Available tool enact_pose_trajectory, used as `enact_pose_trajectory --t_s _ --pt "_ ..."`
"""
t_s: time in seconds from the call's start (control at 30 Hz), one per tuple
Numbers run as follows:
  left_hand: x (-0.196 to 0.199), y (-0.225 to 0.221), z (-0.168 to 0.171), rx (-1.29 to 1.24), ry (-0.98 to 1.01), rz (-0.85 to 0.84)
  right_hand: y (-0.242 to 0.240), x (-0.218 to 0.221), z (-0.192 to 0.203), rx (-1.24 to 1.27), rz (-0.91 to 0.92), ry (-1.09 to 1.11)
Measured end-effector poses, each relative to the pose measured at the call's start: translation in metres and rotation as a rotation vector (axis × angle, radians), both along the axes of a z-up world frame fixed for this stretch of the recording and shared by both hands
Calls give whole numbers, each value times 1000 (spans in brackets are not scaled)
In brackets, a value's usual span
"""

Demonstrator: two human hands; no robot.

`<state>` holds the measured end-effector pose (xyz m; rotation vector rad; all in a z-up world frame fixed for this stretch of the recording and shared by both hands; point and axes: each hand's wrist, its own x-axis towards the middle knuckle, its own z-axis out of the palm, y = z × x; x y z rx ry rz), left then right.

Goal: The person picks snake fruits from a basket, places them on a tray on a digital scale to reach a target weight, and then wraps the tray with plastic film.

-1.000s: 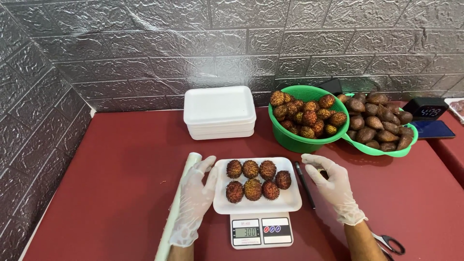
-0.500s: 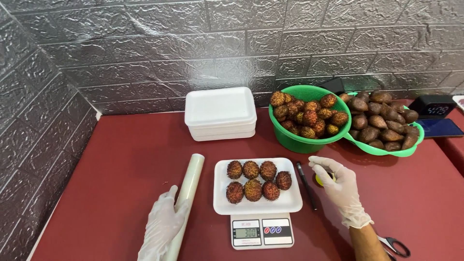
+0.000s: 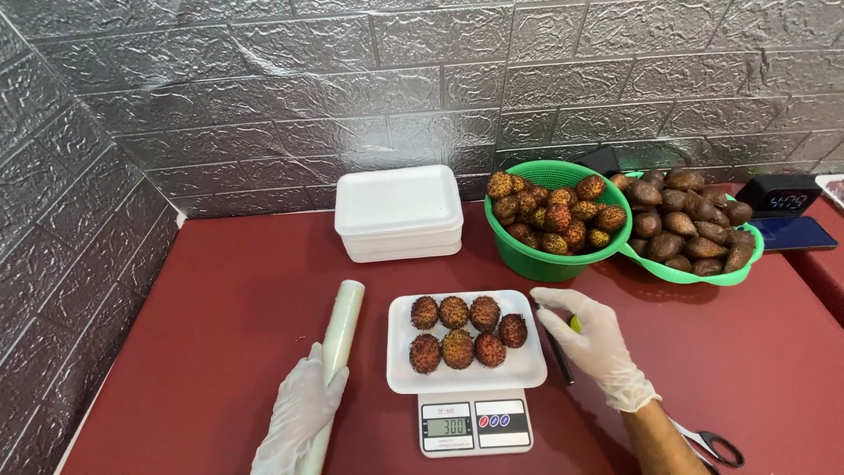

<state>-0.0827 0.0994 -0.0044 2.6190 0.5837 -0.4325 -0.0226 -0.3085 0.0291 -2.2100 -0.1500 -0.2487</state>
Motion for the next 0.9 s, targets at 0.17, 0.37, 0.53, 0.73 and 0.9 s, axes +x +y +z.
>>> enact_pose_trajectory --t_s 0.17,0.37,0.53,0.73,0.9 --pt "5 -6 19 -33 -10 30 28 12 17 -283 302 -213" --pt "15 -11 6 -16 -45 51 96 40 53 -483 664 -136" --pt "26 -11 -37 10 -117 46 133 69 50 -646 763 8" --pt "29 -12 -61 96 -247 -34 150 64 67 -745 749 184" --pt "32 -6 -98 460 -415 -121 146 74 45 -749 738 162"
